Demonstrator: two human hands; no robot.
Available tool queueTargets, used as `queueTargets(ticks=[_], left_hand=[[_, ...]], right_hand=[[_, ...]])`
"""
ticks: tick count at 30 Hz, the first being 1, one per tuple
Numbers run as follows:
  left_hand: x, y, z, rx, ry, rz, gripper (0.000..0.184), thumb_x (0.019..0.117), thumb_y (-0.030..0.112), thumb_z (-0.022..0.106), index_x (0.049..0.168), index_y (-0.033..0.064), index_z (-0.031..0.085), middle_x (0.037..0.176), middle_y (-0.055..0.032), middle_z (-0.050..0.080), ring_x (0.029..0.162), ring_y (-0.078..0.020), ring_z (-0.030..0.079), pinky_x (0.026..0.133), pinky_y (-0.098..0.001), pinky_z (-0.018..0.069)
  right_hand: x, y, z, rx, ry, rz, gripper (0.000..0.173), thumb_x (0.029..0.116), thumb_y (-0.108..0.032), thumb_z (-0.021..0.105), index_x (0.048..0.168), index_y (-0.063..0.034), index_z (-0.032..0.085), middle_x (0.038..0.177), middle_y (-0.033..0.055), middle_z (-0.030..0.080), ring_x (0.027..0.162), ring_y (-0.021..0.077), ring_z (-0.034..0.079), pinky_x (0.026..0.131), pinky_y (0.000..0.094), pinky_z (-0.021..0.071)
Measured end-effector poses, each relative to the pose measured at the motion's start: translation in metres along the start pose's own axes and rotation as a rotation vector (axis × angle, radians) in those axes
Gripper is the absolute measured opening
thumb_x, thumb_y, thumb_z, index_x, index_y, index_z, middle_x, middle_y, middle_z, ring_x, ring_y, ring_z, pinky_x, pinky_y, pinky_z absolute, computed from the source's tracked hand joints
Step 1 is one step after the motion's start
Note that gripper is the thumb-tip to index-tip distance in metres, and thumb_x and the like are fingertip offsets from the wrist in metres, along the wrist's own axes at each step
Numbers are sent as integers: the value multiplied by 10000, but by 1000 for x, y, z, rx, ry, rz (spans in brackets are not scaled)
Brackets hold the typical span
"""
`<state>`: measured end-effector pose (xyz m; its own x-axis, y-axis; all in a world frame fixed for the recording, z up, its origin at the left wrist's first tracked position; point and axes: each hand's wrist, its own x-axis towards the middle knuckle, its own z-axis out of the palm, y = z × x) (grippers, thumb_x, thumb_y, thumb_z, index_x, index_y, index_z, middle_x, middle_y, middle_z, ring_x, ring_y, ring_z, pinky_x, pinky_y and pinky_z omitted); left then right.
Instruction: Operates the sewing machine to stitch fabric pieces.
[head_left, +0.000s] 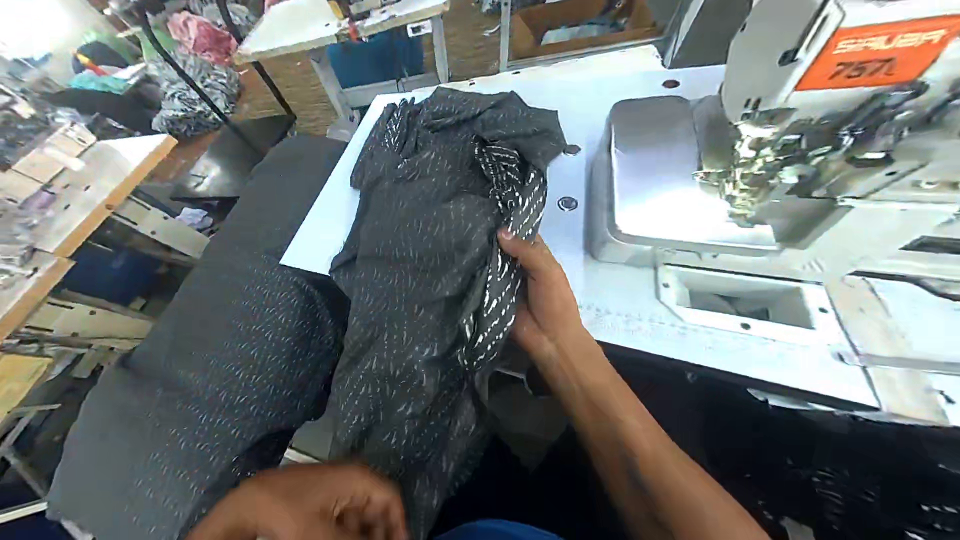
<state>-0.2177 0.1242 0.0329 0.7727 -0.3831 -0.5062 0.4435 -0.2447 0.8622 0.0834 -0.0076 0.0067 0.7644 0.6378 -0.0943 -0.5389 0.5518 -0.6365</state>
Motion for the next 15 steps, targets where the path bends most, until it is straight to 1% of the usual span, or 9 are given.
queueTargets(ticks=[2,3,4,6,8,9,11,13,15], left_hand=[[25,30,-40,295,388,172,291,1004,349,653,1182,123,699,979,0,722,735,-69,659,634,-280,583],[41,42,-64,450,616,248,286,1013,330,629,1195,122,702,1036,1,717,804,-76,666,699,-297,590],[59,51,-88,560,816,315,279,1012,275,615,1212,99,702,1089,-23,710,851,-106,678,745,-332,601],[93,65,-140,613,1035,356,309,1030,194,580,1292,50,658,1230,-116,675,942,-200,701,820,-426,614],[114,66,-182,711,1055,226,357,1049,244,562,1352,70,636,1327,-168,622,1053,-284,682,899,-518,583],[118,64,-198,791,1027,103,380,1050,290,570,1363,85,638,1370,-183,604,1160,-338,651,971,-584,541],[117,54,-221,903,991,-157,400,1033,340,595,1368,129,650,1407,-201,586,1198,-429,629,941,-700,509],[113,52,-249,938,1005,-331,420,1046,313,555,1422,133,610,1455,-245,539,1217,-504,598,920,-764,471],[116,58,-257,986,1073,-355,353,1007,179,570,1332,78,667,1399,-297,558,1207,-545,582,894,-789,460]], right_hand=[[-17,-5,7,-137,-51,-73,490,965,-116,647,1422,-163,478,1145,62,689,963,157,712,824,364,629],[-19,-9,8,-190,-44,-115,436,954,-76,647,1365,-129,514,1102,62,699,931,151,717,811,357,633],[-19,-13,9,-236,-12,-131,358,954,-57,631,1299,-100,543,1053,60,703,903,146,716,797,356,633],[-18,-25,6,-258,85,-62,252,1006,-103,586,1255,-73,567,1030,72,708,909,161,716,803,383,628],[-39,-36,-3,-288,108,38,266,1023,-175,577,1274,-88,587,1075,80,703,956,173,704,839,400,612],[-60,-38,-15,-330,59,94,301,1003,-212,607,1285,-107,605,1082,76,709,951,170,702,831,394,611],[-103,-32,-51,-431,-47,162,300,959,-218,684,1221,-77,652,1008,99,720,856,193,704,765,380,613],[-123,-23,-82,-691,-56,63,188,985,-139,631,1140,-32,641,984,104,747,856,229,750,771,397,651],[-127,-16,-98,-1055,-1,-154,186,991,-193,636,1140,-85,661,961,20,746,808,153,733,702,346,643]])
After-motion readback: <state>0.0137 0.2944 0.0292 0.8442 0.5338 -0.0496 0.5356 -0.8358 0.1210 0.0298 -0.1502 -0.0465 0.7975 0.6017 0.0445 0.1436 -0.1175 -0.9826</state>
